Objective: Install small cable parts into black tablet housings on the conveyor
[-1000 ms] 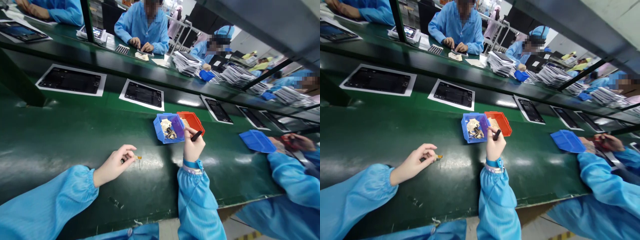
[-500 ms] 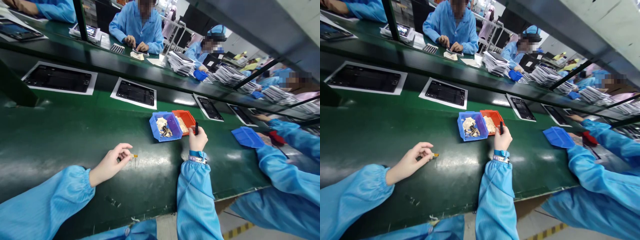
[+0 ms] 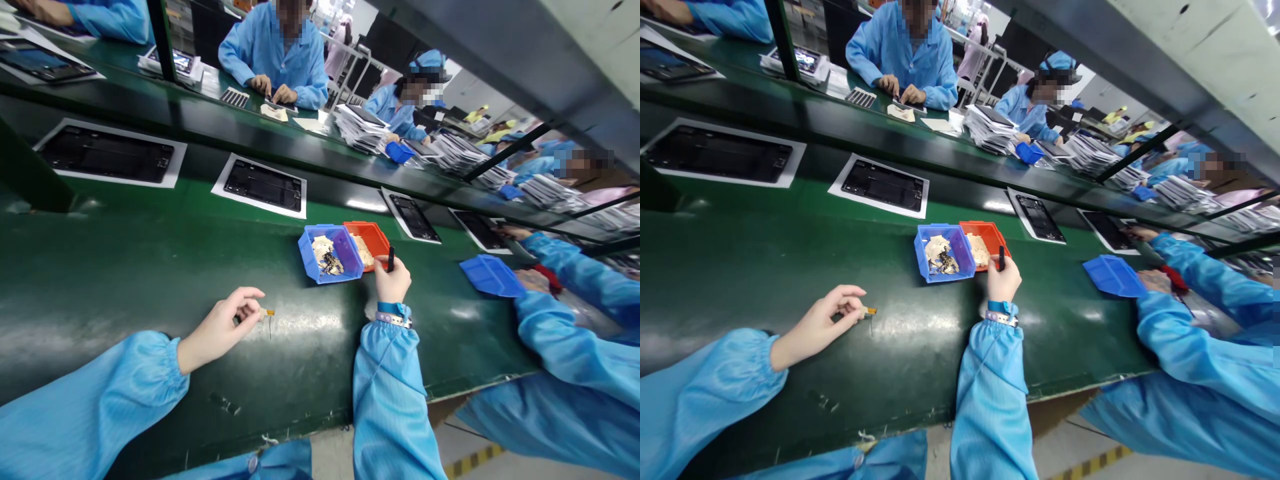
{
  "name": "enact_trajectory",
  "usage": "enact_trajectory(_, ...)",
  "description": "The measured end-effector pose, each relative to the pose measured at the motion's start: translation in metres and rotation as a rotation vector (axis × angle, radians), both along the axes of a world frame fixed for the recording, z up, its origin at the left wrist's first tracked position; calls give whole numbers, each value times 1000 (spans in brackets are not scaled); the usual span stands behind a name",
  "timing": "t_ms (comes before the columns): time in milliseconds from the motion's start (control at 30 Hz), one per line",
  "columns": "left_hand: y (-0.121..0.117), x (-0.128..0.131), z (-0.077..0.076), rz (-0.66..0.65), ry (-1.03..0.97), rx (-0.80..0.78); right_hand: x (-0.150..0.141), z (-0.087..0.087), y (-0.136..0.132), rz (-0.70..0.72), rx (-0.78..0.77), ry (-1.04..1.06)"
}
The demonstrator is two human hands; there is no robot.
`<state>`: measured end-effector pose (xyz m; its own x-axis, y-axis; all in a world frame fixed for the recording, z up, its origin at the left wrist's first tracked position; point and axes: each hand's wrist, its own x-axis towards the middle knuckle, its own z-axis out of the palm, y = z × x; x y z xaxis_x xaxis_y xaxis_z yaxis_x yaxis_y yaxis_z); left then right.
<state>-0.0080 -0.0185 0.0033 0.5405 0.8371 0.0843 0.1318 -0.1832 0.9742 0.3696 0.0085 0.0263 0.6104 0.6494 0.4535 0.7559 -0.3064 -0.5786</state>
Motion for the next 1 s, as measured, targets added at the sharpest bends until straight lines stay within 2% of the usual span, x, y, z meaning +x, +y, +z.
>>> enact_trajectory(467,0,0,2,1,15,7,-2,2,0,103,-3,21)
enact_trajectory(700,0,-1,-1,-8,11,20,0,1,-1,44,14,7)
enact_trajectory(800,0,-1,-1,-10,4,21,0,6,-5,71,-45,-27)
enact_trajectory(933,0,0,0,-9,2,19,-2,14,-14,160,-231,-68)
enact_trajectory(1000,-1,0,1,0,7,13,-4,16,-18,161,-299,-83)
